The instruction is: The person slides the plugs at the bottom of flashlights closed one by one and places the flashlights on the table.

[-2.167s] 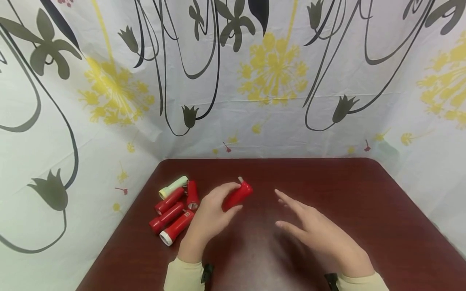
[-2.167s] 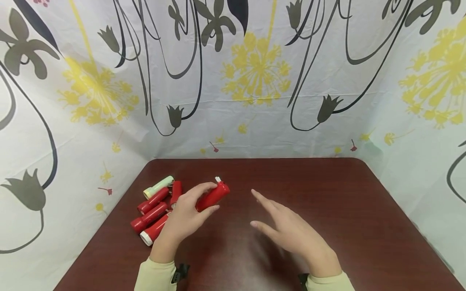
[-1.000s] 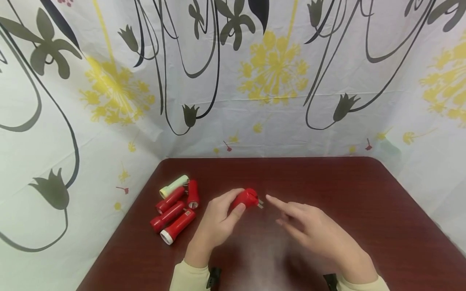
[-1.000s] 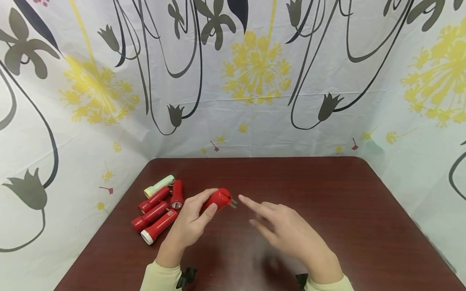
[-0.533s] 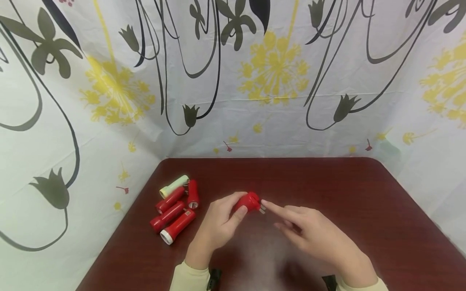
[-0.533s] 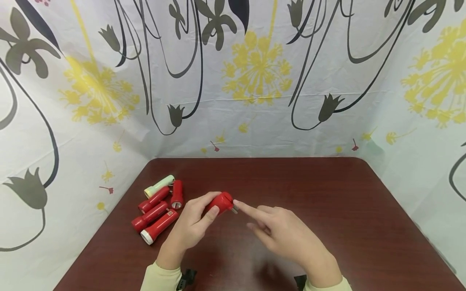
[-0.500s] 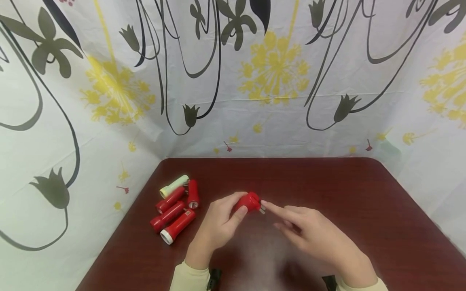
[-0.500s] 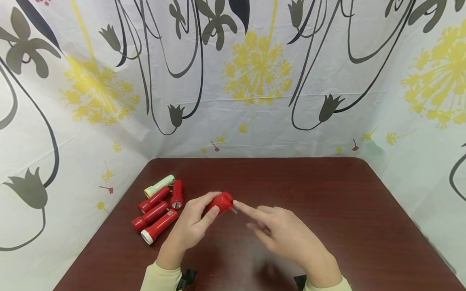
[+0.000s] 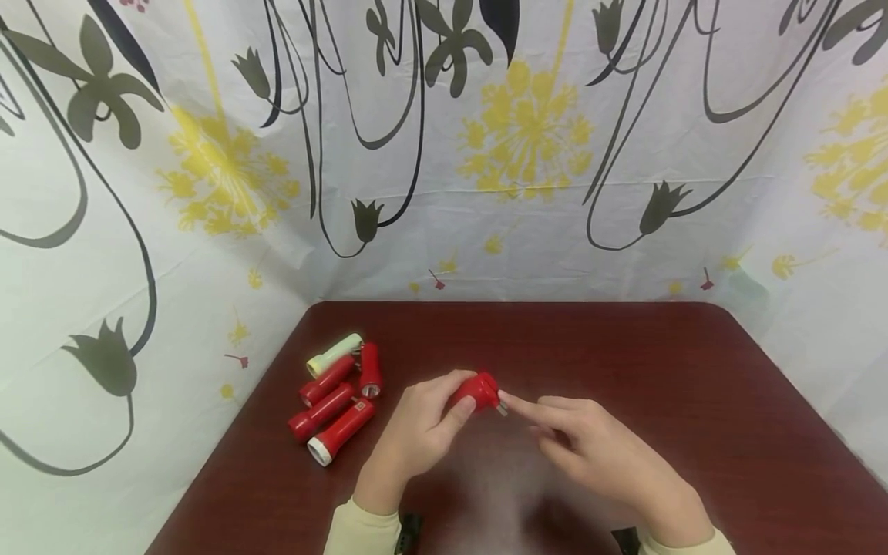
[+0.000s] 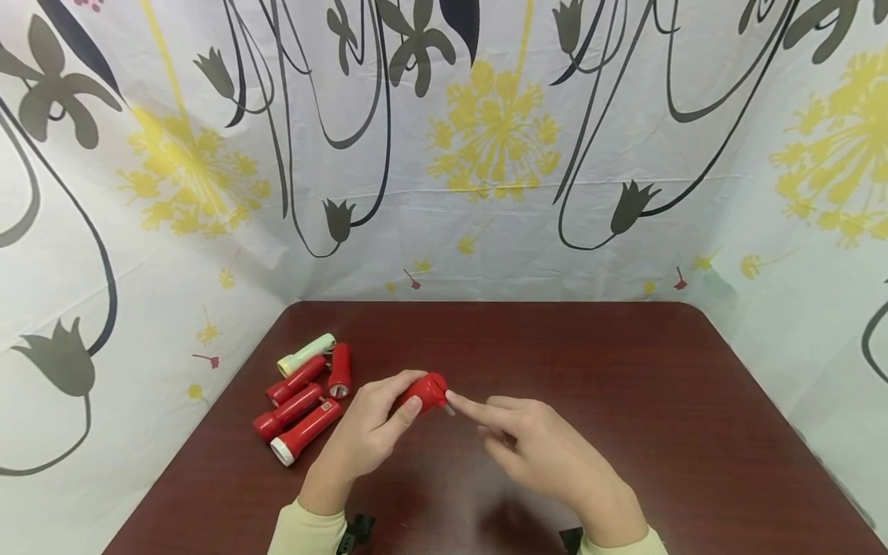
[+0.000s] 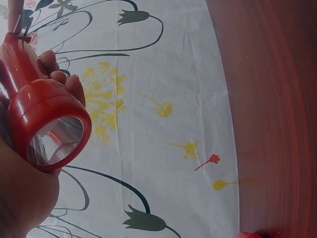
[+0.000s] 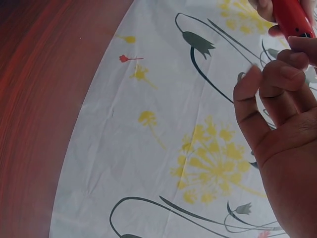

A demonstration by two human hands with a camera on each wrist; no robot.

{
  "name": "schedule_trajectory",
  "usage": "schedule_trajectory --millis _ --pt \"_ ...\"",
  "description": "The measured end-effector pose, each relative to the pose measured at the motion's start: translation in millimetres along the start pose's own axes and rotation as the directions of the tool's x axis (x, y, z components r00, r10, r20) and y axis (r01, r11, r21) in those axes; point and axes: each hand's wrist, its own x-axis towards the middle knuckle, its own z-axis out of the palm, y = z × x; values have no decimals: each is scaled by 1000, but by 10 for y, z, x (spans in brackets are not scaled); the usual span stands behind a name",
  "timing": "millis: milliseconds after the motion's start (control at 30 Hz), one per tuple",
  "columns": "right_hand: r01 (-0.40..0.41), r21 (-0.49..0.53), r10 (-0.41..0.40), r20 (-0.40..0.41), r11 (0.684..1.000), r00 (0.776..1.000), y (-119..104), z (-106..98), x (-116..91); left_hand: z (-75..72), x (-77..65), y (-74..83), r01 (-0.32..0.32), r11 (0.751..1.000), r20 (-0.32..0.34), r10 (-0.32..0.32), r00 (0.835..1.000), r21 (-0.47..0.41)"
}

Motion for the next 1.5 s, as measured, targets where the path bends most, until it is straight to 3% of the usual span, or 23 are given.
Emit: schedule_trajectory --millis 333,567,733,933,1067,1233,1500 --pt "111 28 -109 -62 993 992 38 40 31 52 -2 17 -11 1000 18 11 1000 -24" --pt "122 -1 -122 -86 993 989 44 26 32 112 12 36 -23 1000 23 23 999 -17" --pt "78 -123 -91 -100 989 991 27 18 40 109 27 30 -6 999 14 5 1000 46" --pt "-105 -272 86 -82 957 993 38 16 5 77 -6 -19 99 985 18 -103 995 142" --pt "-177 -296 166 -61 939 984 104 14 -34 51 -39 -53 171 965 21 -178 984 197" --pt "-194 -309 188 -49 931 981 207 32 -91 26 -71 -88 259 931 -3 -267 964 259" --pt "-256 -310 256 -42 916 966 310 59 -207 20 -107 -189 438 863 -41 -443 896 250"
